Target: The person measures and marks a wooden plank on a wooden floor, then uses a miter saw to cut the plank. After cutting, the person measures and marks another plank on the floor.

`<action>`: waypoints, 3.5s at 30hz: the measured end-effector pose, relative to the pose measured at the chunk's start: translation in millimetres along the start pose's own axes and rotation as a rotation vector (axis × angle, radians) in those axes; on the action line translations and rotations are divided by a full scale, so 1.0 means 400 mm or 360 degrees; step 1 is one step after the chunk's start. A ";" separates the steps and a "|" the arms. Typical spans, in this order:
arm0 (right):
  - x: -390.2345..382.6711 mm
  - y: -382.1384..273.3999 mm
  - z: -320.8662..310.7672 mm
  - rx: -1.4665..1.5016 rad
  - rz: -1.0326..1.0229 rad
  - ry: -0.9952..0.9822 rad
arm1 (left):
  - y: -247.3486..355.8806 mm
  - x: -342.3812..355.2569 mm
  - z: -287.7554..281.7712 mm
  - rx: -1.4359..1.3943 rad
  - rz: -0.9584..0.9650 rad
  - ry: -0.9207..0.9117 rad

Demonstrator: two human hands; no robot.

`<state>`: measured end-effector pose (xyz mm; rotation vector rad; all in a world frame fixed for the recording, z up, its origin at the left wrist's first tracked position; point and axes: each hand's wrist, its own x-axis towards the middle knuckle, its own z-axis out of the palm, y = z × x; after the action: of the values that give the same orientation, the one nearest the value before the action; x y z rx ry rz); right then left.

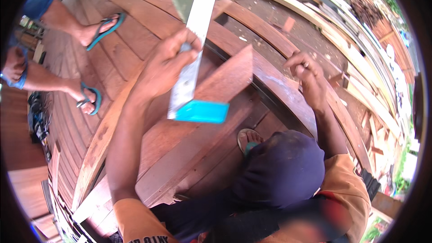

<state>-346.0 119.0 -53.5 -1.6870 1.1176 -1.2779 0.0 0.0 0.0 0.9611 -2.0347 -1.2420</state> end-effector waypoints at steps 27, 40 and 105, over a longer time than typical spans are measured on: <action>-0.022 0.148 0.109 0.0298 0.0374 -0.0130 | -0.478 -0.068 -0.383 0.2164 -0.0009 0.0967; 0.009 0.174 0.124 -0.0057 0.0098 -0.0254 | -0.204 -0.258 0.018 0.1098 -0.0111 -0.0110; -1.525 -0.624 0.091 -0.0562 0.1340 0.2090 | 0.235 -0.858 0.462 0.0777 -0.0726 -0.1237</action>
<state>-337.3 778.9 -38.6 -0.1743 2.5225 -1.5708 33.2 398.8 -23.5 1.3686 -2.9324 -1.5516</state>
